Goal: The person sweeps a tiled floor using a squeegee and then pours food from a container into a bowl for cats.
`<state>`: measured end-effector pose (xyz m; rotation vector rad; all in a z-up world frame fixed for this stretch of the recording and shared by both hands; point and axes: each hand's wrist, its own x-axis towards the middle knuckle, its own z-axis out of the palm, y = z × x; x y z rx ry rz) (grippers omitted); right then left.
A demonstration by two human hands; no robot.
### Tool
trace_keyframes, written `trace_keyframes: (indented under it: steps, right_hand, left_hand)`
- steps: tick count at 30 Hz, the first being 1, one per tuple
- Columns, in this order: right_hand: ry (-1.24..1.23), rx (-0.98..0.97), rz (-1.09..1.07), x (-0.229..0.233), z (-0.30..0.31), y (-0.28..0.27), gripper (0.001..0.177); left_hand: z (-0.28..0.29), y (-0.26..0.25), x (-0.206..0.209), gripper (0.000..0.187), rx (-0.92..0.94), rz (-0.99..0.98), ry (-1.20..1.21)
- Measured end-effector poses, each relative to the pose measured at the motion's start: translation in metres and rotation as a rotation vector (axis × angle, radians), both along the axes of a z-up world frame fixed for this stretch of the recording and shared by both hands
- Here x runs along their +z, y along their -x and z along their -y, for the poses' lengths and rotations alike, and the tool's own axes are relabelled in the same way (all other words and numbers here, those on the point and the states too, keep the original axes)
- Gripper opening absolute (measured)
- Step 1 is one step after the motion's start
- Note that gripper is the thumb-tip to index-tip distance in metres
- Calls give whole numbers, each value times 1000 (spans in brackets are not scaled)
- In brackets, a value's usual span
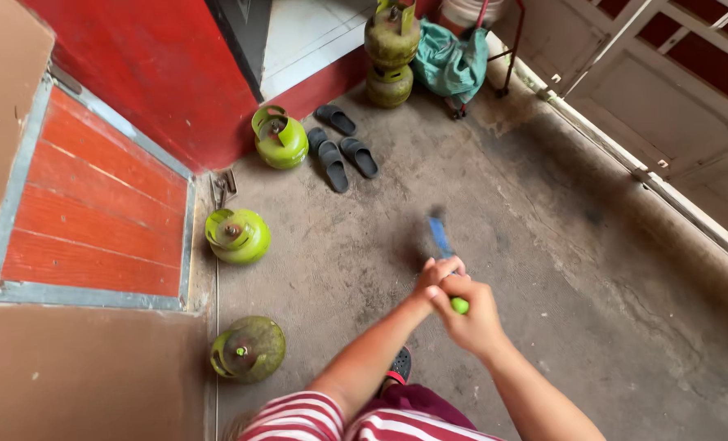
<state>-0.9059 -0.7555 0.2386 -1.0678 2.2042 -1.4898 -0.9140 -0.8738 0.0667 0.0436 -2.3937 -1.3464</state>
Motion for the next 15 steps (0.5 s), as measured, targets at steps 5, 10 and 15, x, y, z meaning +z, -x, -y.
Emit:
trace_keyframes:
  steps: [5,10,15]
  right_hand:
    - [279,-65,358,-26,39,32,28]
    - [432,-131,173,-143,181,7,19]
    - [248,-184,425,-197,239,-17,23]
  left_hand:
    - [75,-18,30,9,353,79,-19]
    - [206,-49,-55,19,551,173,98]
    - [286,-44,-122,19,98,180,294]
